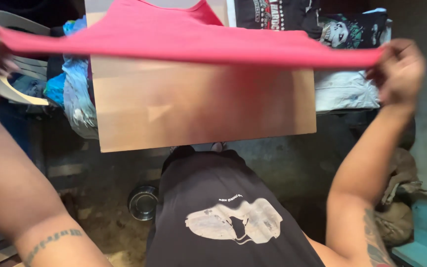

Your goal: Folding various t-shirts and tank tops on a table.

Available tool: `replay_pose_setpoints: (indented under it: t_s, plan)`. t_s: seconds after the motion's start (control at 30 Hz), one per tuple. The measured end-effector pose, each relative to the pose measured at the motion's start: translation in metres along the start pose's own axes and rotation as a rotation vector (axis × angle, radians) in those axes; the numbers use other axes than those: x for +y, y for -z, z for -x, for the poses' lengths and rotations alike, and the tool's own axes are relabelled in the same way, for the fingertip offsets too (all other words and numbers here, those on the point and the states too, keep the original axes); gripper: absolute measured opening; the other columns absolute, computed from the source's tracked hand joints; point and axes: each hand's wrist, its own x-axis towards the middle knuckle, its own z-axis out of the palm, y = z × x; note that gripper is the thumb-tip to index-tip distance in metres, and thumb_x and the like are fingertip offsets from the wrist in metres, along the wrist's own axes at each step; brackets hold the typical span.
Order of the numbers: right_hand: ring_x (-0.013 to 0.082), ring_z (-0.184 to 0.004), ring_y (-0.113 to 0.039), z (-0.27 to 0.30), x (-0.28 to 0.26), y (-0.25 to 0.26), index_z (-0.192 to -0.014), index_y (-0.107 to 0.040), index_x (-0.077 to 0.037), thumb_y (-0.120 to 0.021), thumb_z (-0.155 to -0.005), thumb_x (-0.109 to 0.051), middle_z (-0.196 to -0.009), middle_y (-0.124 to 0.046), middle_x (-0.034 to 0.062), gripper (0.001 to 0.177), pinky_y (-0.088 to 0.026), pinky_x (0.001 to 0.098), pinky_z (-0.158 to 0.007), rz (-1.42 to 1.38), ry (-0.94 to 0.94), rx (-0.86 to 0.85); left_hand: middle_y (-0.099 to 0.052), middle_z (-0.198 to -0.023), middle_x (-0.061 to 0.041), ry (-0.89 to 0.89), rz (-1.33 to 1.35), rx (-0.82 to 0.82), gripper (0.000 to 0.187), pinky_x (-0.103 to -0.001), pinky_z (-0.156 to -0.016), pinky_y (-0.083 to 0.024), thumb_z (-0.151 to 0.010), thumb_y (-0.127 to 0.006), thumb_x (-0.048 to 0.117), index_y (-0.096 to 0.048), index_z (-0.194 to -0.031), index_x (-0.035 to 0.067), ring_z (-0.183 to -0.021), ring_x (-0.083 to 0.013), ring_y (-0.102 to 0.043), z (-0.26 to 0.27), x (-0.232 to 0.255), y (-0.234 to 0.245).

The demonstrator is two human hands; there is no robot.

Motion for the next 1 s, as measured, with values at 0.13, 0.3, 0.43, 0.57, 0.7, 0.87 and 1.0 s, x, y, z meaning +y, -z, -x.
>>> replay_pose_setpoints:
  t_s: [0.13,0.3,0.43,0.57,0.7,0.87,1.0]
  plan:
    - [0.0172,-0.076,-0.069,0.035,0.142,0.007,-0.134,-0.057,-0.008,-0.07,-0.109,-0.01,-0.095,-0.07,0.0094,0.028,-0.059,0.033,-0.068,0.018,-0.345,0.021,-0.072,-0.106,-0.013,0.09,0.122,0.019,0.013,-0.03,-0.068,-0.057,-0.115,-0.064,0.003,-0.059,-0.125,-0.003,-0.076,-0.0204,-0.071,0.065,-0.03,-0.079]
    - [0.0193,-0.074,-0.071,0.086,0.329,0.006,-0.13,-0.053,-0.006,-0.068,-0.101,-0.004,-0.095,-0.072,0.0106,0.033,-0.06,0.0339,-0.065,0.084,-0.564,0.057,-0.069,-0.098,-0.012,0.263,0.062,0.06,0.021,-0.032,-0.064,-0.061,-0.109,-0.064,0.002,-0.06,-0.129,-0.004,-0.076,-0.0201,-0.072,0.096,-0.209,-0.108]
    - [0.0185,-0.078,-0.071,0.131,0.373,0.016,-0.127,-0.051,-0.003,-0.069,-0.097,0.002,-0.104,-0.073,0.0102,0.036,-0.06,0.033,-0.069,0.209,-0.584,0.034,-0.069,-0.096,-0.014,0.345,-0.068,0.03,0.017,-0.033,-0.064,-0.062,-0.108,-0.063,0.001,-0.063,-0.123,-0.008,-0.078,-0.0207,-0.073,0.137,-0.278,-0.102]
    - [0.0184,-0.082,-0.071,0.159,0.357,0.028,-0.128,-0.051,-0.003,-0.069,-0.093,0.004,-0.102,-0.072,0.0109,0.041,-0.062,0.0333,-0.074,0.181,-0.655,0.017,-0.071,-0.097,-0.012,0.431,-0.017,0.033,0.015,-0.03,-0.065,-0.062,-0.107,-0.063,0.002,-0.062,-0.12,-0.006,-0.078,-0.0192,-0.073,0.169,-0.27,-0.099]
    - [0.0194,-0.086,-0.072,0.177,0.362,0.039,-0.129,-0.052,-0.002,-0.071,-0.09,0.005,-0.103,-0.072,0.0108,0.044,-0.06,0.0332,-0.075,0.175,-0.707,-0.058,-0.071,-0.093,-0.012,0.534,-0.161,0.067,0.012,-0.03,-0.059,-0.06,-0.102,-0.064,0.0,-0.063,-0.114,-0.004,-0.077,-0.0178,-0.072,0.194,-0.266,-0.102]
    - [0.0178,-0.083,-0.071,0.165,0.34,0.029,-0.126,-0.057,-0.006,-0.074,-0.088,-0.003,-0.102,-0.073,0.0073,0.042,-0.058,0.0324,-0.071,0.199,-0.805,-0.081,-0.072,-0.096,-0.009,0.597,-0.284,0.146,0.012,-0.033,-0.062,-0.057,-0.1,-0.066,0.003,-0.068,-0.112,0.0,-0.082,-0.0186,-0.072,0.206,-0.247,-0.115]
    - [0.0212,-0.084,-0.069,0.139,0.33,0.011,-0.116,-0.07,-0.003,-0.079,-0.096,-0.017,-0.099,-0.071,0.0123,0.026,-0.055,0.0348,-0.074,0.749,-0.581,0.083,-0.068,-0.107,-0.016,0.03,-0.927,0.308,0.026,-0.044,-0.089,-0.055,-0.087,-0.068,-0.002,-0.071,-0.112,0.003,-0.1,-0.0333,-0.069,0.191,-0.192,-0.18]
